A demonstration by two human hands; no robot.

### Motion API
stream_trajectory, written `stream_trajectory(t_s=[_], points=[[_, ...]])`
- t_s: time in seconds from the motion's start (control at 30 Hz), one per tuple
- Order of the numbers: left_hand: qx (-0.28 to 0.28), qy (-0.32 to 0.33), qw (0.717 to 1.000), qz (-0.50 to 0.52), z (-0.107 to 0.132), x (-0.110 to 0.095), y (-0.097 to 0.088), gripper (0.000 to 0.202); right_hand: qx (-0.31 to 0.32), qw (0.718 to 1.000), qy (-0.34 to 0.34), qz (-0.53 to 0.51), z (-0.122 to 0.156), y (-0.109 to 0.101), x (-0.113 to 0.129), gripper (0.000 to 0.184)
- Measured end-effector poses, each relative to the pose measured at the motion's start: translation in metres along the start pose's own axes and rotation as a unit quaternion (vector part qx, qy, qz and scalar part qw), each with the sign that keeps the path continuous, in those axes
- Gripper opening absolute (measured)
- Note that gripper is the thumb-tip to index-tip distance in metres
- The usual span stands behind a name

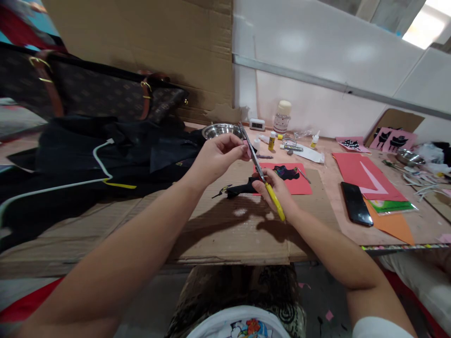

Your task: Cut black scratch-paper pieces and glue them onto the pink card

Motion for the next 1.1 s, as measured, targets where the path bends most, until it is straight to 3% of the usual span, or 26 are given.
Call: stream_trajectory(t_s=[0.67,1.1], points=[[0.011,-0.008,0.999,-0.041,-0.0002,-0.0049,-0.0010,0.037,-0.011,1.000,-0.019,0.017,-0.0038,-0.0014,0.0013,0.042],[0.007,0.008,0.998,-0.056,0.0001,-0.0085,-0.0004,0.026,-0.009,1.000,-0.006,0.012,-0.0033,-0.0006,-0.0010,0.042]])
Point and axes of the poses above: each hand's wrist, its own z-axis away from the middle knuckle, its own y-axis out of the palm, x = y × z, the point moved 7 cm from there along -z, towards the middle knuckle, and after that the axes turned 13 degrees about z, right-handed, at the moved point
